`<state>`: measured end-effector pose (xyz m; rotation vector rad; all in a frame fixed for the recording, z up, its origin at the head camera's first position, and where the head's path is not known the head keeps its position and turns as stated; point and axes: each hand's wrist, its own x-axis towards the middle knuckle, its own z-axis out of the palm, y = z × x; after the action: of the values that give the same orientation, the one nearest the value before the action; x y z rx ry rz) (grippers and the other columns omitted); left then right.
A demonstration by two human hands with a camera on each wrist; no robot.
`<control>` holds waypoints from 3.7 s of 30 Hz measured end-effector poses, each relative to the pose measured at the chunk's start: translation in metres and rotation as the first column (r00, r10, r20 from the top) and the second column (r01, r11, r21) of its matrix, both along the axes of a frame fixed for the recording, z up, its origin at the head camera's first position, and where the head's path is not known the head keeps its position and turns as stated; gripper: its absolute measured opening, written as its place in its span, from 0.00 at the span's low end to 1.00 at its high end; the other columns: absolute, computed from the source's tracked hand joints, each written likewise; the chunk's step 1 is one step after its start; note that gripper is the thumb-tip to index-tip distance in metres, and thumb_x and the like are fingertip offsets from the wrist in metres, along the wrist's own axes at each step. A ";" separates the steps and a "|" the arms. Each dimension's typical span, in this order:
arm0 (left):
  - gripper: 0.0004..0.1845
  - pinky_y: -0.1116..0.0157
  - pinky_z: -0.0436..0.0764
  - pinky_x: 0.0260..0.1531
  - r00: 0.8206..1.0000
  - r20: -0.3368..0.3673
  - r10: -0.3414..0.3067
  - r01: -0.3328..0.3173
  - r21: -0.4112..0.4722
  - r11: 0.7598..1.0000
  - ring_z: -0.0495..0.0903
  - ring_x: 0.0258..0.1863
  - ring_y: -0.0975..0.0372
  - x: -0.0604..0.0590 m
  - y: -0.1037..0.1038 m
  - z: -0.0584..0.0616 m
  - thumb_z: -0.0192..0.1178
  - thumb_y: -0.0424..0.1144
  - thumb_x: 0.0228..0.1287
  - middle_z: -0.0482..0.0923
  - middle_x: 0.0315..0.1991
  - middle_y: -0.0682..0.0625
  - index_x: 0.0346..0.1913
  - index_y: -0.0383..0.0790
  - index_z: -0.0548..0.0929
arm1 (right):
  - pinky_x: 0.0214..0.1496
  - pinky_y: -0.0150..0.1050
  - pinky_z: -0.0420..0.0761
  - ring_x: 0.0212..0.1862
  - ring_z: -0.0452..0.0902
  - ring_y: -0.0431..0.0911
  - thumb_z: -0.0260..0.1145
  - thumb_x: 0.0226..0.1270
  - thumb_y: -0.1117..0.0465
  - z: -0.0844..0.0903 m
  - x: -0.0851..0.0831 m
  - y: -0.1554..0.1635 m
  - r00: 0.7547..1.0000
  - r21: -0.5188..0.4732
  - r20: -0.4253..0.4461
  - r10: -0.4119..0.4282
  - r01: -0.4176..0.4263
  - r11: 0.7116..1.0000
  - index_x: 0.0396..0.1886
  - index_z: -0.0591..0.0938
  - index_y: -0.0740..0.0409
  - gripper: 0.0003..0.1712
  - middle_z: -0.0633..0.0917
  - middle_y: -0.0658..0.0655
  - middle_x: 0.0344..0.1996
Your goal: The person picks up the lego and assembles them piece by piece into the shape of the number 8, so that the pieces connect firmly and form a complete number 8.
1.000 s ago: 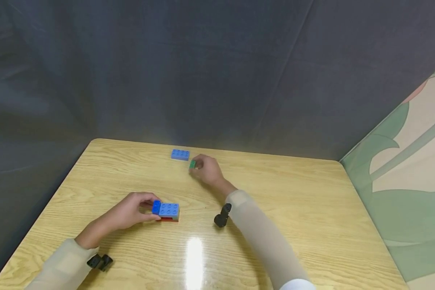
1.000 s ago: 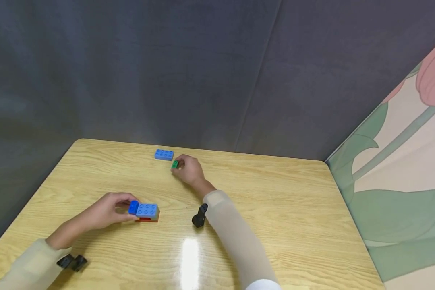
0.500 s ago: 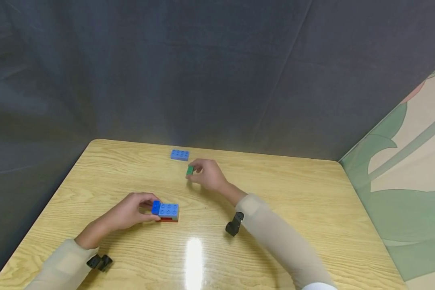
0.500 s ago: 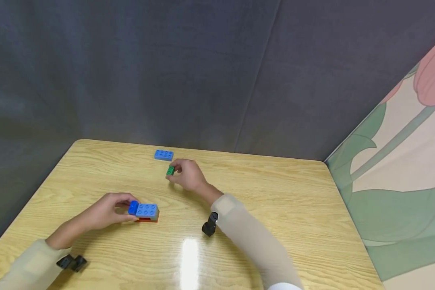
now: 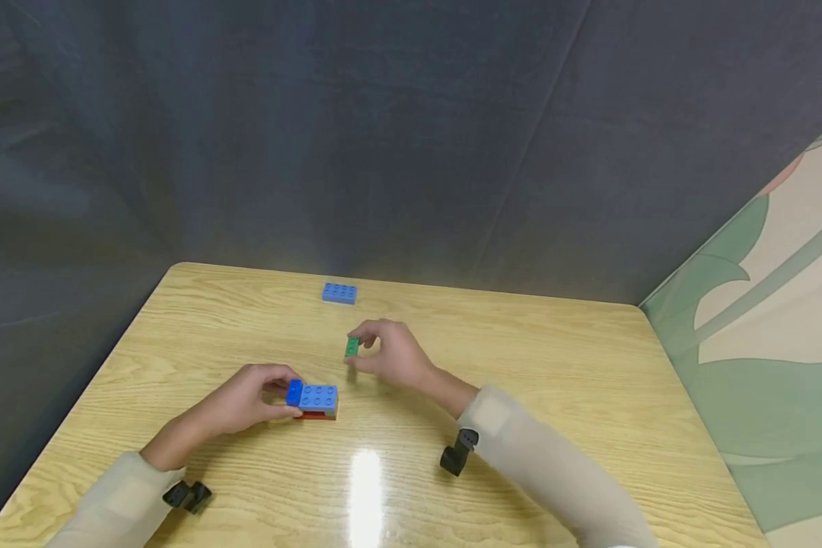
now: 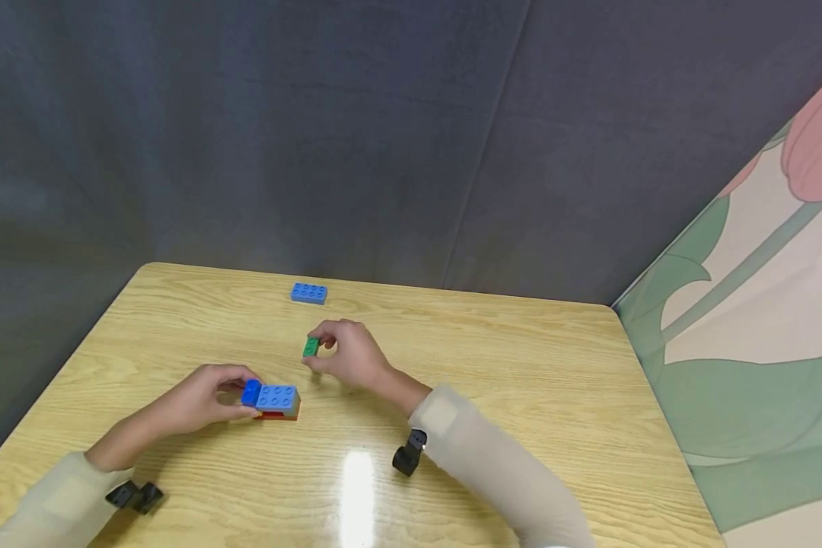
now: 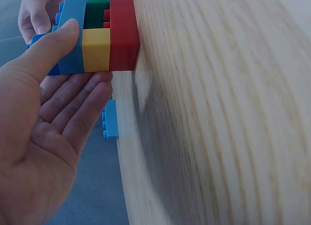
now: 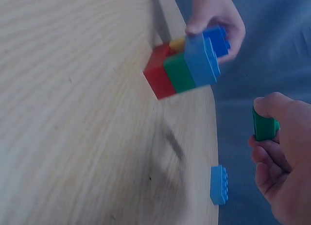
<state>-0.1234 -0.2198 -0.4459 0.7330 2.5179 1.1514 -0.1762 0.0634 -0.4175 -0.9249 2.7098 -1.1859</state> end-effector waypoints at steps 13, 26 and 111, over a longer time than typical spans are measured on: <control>0.17 0.63 0.86 0.46 1.000 0.003 -0.010 0.010 0.019 1.000 0.85 0.46 0.59 -0.001 -0.001 -0.003 0.75 0.44 0.61 0.84 0.45 0.55 0.50 0.44 0.84 | 0.41 0.34 0.81 0.45 0.82 0.52 0.79 0.61 0.58 -0.006 0.031 -0.006 0.992 -0.029 0.083 0.099 -0.097 0.995 0.51 0.87 0.62 0.21 0.87 0.53 0.44; 0.17 0.65 0.85 0.46 1.000 0.006 -0.018 0.018 0.041 0.999 0.86 0.46 0.60 -0.001 -0.002 -0.004 0.75 0.43 0.61 0.84 0.45 0.54 0.50 0.43 0.84 | 0.45 0.32 0.82 0.44 0.81 0.44 0.78 0.62 0.55 -0.017 0.044 -0.013 0.990 0.015 0.026 0.140 -0.141 0.990 0.53 0.86 0.60 0.23 0.87 0.51 0.46; 0.18 0.61 0.83 0.51 0.999 0.014 -0.037 0.035 0.072 0.997 0.83 0.46 0.63 0.000 -0.004 -0.002 0.70 0.45 0.67 0.83 0.48 0.54 0.55 0.42 0.82 | 0.50 0.34 0.84 0.45 0.86 0.40 0.80 0.59 0.61 -0.046 0.052 -0.026 0.978 -0.213 0.206 0.033 0.012 0.977 0.46 0.87 0.58 0.16 0.90 0.50 0.40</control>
<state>-0.1235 -0.2239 -0.4474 0.7810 2.4514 1.2364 -0.1240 0.0375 -0.4634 -0.7821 2.4477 -1.5024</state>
